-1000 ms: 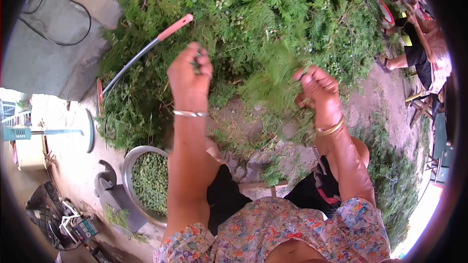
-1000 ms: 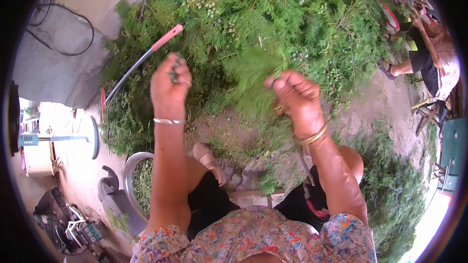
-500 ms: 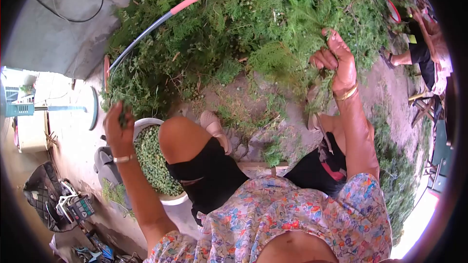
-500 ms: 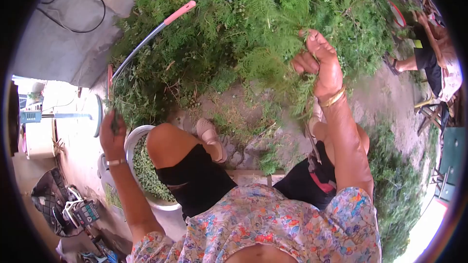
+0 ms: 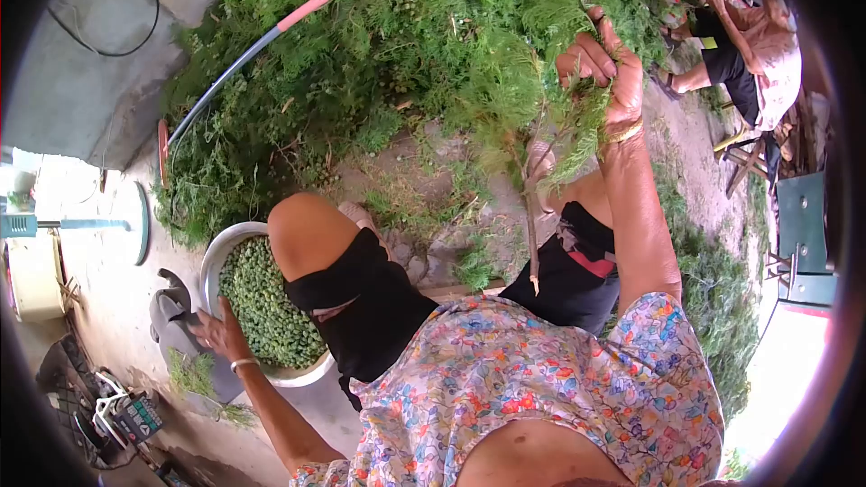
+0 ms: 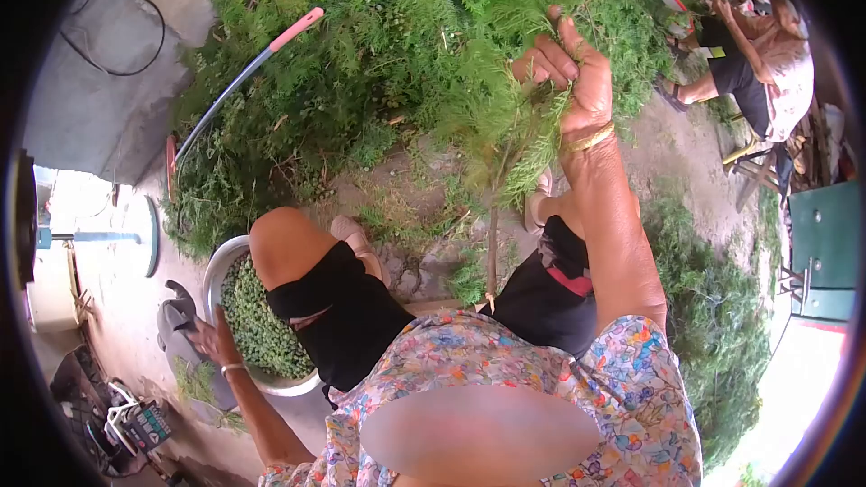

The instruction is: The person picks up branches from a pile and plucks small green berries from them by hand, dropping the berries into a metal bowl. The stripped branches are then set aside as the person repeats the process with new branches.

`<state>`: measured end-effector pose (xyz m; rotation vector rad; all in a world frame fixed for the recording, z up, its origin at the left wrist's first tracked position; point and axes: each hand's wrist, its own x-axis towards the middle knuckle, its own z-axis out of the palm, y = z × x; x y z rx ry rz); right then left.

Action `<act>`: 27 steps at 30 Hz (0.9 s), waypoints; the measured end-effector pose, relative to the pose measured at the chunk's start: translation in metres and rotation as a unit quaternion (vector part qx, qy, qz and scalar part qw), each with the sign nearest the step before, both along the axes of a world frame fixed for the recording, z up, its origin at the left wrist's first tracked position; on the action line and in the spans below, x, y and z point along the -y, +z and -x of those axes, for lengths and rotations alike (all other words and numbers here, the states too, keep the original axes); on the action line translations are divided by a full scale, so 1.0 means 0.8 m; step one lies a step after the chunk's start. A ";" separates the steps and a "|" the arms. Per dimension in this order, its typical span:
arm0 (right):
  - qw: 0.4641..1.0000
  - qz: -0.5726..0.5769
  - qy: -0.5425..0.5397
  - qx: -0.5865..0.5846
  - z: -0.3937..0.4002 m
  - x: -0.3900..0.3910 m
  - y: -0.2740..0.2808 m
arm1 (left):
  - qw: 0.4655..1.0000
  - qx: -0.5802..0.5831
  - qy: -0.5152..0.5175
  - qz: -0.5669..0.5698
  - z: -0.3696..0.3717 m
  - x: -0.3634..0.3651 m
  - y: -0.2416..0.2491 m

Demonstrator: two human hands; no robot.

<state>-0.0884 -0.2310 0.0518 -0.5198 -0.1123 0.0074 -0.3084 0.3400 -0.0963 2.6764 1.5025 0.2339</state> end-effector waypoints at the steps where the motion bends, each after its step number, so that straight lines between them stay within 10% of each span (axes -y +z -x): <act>1: 1.000 -0.012 0.005 0.003 0.003 -0.004 0.005 | 0.992 0.014 -0.056 -0.109 -0.010 -0.001 0.006; 4: 0.999 -0.007 0.034 0.030 0.018 -0.019 0.029 | 0.962 0.083 -0.141 -0.220 -0.062 0.049 0.070; 6: 0.998 -0.007 0.043 0.035 0.030 -0.030 0.041 | 0.857 0.468 -0.199 0.080 -0.091 0.089 0.104; 8: 0.996 -0.016 0.068 0.051 0.040 -0.040 0.052 | 0.712 0.589 -0.197 0.328 -0.108 0.156 0.144; 13: 0.991 -0.015 0.100 0.084 0.061 -0.063 0.081 | 0.480 0.247 -0.243 0.806 -0.101 0.294 0.148; 17: 0.991 0.002 0.088 0.101 0.085 -0.077 0.102 | 0.191 0.047 -0.067 0.978 -0.101 0.413 0.073; 21: 0.982 0.007 0.123 0.142 0.104 -0.054 0.083 | 0.140 0.129 -0.046 0.981 -0.127 0.457 0.037; 23: 0.962 0.235 -0.137 -0.031 0.124 -0.045 0.071 | 0.197 0.202 -0.093 0.955 -0.148 0.453 0.022; 27: 0.790 0.586 -0.158 0.082 0.151 -0.002 0.014 | 0.342 0.315 -0.119 0.878 -0.158 0.445 0.065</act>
